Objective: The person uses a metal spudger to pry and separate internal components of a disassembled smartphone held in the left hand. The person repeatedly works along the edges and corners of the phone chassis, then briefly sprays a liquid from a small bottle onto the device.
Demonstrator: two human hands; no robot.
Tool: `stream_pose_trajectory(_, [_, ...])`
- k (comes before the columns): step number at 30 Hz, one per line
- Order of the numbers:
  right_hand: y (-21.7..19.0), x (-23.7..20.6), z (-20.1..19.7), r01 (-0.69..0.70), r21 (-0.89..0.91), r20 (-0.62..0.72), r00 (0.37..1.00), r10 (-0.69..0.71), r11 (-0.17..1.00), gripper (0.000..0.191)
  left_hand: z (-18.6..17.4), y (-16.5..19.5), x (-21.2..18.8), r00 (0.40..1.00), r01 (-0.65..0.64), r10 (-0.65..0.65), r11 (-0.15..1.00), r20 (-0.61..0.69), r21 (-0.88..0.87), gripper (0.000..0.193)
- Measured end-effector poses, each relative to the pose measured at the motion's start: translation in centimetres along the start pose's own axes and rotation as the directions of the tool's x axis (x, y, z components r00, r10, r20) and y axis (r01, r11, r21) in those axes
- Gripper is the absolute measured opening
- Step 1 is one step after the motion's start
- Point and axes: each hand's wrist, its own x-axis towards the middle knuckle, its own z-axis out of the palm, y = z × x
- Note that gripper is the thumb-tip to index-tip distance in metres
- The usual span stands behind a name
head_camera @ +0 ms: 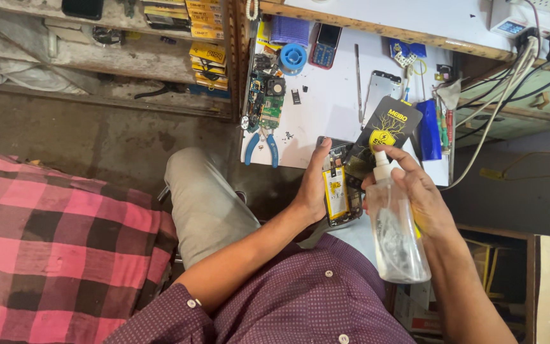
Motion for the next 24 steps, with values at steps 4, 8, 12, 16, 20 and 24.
stream_pose_trajectory(4, [-0.2, 0.3, 0.0, 0.035, -0.04, -0.013, 0.999, -0.036, 0.999, 0.049, 0.0, -0.3, 0.1, 0.996, 0.04, -0.042, 0.999, -0.078, -0.027, 0.064])
stream_pose_trajectory(8, [-0.2, 0.1, 0.2, -0.015, 0.0, -0.05, 0.999, 0.015, 1.0, 0.052, 0.2, -0.1, 0.0, 0.997, 0.037, -0.038, 0.999, -0.073, -0.021, 0.064])
stream_pose_trajectory(12, [0.0, 0.3, 0.4, -0.032, -0.002, -0.04, 0.999, 0.032, 0.999, 0.051, 0.4, 0.2, -0.1, 0.994, 0.026, -0.026, 1.0, -0.103, -0.006, 0.062])
stream_pose_trajectory(16, [0.2, 0.2, 0.6, -0.054, 0.037, -0.038, 0.998, 0.055, 0.998, 0.052, 0.3, 0.1, -0.1, 0.996, 0.043, -0.047, 0.997, -0.071, -0.061, 0.063])
stream_pose_trajectory(20, [0.5, 0.2, 1.2, -0.061, 0.021, -0.024, 0.998, 0.061, 0.998, 0.058, -0.5, -0.1, -0.2, 0.998, 0.01, -0.012, 0.999, -0.067, -0.034, 0.061])
stream_pose_trajectory(24, [-1.5, 0.4, 1.5, 0.19, -0.084, 0.049, 0.981, -0.186, 0.978, 0.087, -0.9, 0.2, 0.1, 0.98, 0.034, -0.045, 0.998, -0.192, -0.06, 0.059])
